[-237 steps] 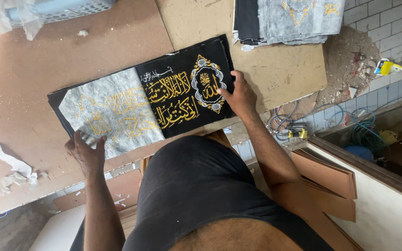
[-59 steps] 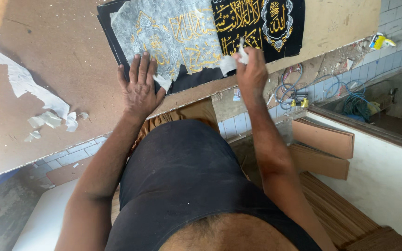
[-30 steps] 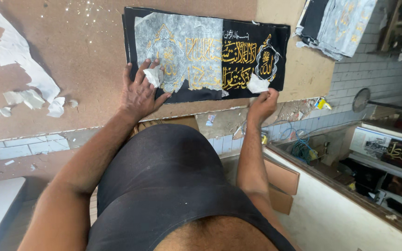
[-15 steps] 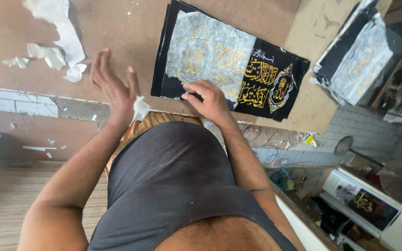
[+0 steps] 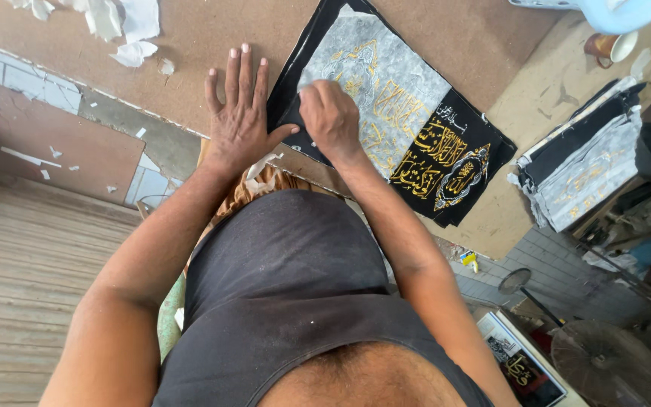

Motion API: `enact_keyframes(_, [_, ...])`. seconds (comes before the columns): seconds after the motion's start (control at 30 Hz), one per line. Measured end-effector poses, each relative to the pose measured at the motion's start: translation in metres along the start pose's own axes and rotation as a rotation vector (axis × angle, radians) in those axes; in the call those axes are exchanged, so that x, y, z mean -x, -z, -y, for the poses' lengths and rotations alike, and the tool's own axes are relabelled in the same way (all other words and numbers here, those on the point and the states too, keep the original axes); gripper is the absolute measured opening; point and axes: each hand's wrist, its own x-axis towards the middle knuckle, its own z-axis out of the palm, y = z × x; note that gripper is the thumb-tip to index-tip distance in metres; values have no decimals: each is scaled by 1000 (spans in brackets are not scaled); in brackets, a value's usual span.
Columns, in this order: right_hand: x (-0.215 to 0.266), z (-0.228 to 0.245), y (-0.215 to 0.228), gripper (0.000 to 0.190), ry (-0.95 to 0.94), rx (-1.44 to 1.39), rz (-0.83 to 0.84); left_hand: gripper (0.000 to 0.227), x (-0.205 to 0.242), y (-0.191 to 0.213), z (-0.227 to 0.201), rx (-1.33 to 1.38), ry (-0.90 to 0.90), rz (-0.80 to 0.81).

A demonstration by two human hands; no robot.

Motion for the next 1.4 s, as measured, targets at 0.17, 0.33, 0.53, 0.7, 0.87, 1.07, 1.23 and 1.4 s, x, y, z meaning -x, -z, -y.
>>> enact_keyframes(0.17, [-20, -34, -6, 7, -393, -97, -12, 127, 2, -2, -1, 0, 40, 32])
enact_keyframes(0.33, [-11, -38, -6, 37, -91, 4, -37, 127, -3, -4, 0, 0, 29, 35])
enact_keyframes(0.53, [-52, -84, -35, 18, -381, 68, -125, 128, -2, -9, 1, -103, 15, 4])
enact_keyframes(0.7, [-46, -115, -17, 28, -428, 7, -208, 131, -2, -19, 5, -207, 11, 5])
enact_keyframes(0.87, [-26, -108, -35, 47, -378, 15, -155, 131, -3, -24, 8, -176, 18, 45])
enact_keyframes(1.07, [-27, -216, -19, 24, -661, 208, -392, 128, -3, -18, 5, -159, 11, 83])
enact_keyframes(1.23, [7, -230, 42, 46, -612, -160, -446, 120, -13, 2, -12, -81, 45, 25])
enact_keyframes(1.4, [16, -173, 62, 53, -260, -310, -214, 89, -54, -6, -65, -67, 19, 43])
